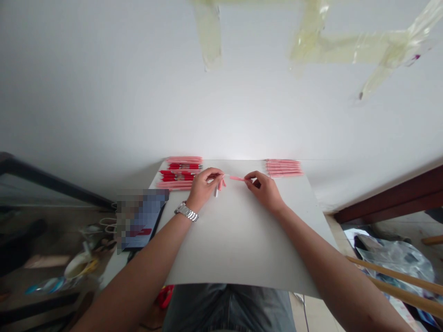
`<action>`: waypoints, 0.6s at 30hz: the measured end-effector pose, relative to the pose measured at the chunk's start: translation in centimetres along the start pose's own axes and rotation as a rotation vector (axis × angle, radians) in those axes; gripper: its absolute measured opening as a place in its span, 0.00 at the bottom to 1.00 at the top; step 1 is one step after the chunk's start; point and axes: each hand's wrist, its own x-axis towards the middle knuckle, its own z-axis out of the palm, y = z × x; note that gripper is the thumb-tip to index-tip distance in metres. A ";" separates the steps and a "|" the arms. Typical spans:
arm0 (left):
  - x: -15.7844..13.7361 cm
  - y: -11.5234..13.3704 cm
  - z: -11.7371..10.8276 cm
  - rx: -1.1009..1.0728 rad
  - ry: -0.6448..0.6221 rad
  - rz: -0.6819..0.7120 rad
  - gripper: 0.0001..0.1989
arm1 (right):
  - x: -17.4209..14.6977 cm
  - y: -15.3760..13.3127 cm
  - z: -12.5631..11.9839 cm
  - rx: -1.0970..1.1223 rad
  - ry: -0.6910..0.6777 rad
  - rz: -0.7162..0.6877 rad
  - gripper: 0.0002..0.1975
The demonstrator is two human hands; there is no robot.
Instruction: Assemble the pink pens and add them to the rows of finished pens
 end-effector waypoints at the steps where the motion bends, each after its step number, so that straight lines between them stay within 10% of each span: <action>1: 0.0 -0.1 0.0 -0.004 -0.003 -0.002 0.07 | 0.0 -0.1 0.0 0.000 0.001 -0.001 0.11; 18: -0.1 0.7 0.0 -0.094 -0.121 -0.069 0.09 | -0.2 -0.6 0.0 0.054 -0.022 0.007 0.10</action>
